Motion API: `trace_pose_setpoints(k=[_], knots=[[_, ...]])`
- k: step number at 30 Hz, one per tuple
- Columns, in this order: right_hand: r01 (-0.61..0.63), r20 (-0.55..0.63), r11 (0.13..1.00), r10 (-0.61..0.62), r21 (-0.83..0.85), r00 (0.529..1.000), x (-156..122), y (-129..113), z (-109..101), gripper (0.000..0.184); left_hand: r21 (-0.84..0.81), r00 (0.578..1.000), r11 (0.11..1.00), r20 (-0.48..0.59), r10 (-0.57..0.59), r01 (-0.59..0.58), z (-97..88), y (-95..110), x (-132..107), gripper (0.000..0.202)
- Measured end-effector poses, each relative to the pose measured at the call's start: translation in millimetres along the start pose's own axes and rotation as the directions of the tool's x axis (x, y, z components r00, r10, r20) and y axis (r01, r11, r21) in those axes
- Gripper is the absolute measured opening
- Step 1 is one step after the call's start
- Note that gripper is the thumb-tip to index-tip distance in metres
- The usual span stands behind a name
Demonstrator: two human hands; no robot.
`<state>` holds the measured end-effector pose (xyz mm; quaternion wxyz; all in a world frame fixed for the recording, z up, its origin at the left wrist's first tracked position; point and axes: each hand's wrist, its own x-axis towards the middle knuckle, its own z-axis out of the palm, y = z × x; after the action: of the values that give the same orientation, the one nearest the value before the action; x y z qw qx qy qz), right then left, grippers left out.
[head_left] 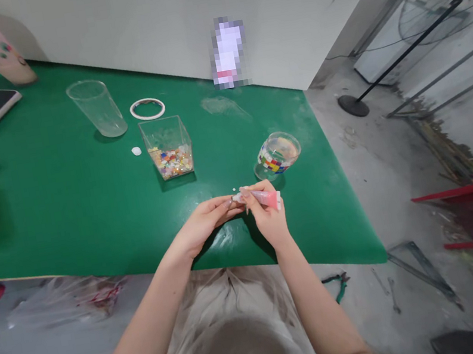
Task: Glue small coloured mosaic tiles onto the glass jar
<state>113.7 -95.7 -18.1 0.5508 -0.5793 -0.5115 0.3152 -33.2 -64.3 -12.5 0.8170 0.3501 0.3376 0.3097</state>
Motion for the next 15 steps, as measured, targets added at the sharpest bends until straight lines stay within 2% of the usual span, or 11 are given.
trace_pose_setpoints(k=[7,15], knots=[[0.021,-0.007,0.999,-0.022,-0.044,1.0,-1.3,-0.8,0.2,0.014,0.023,1.0,1.0,0.003,-0.004,0.004,-0.2,-0.2,-0.1,0.027],[0.106,-0.016,0.986,-0.109,-0.129,0.994,-3.1,0.0,2.4,0.009,0.027,1.0,1.0,-0.027,-0.016,0.016,0.8,0.7,-0.9,0.026]])
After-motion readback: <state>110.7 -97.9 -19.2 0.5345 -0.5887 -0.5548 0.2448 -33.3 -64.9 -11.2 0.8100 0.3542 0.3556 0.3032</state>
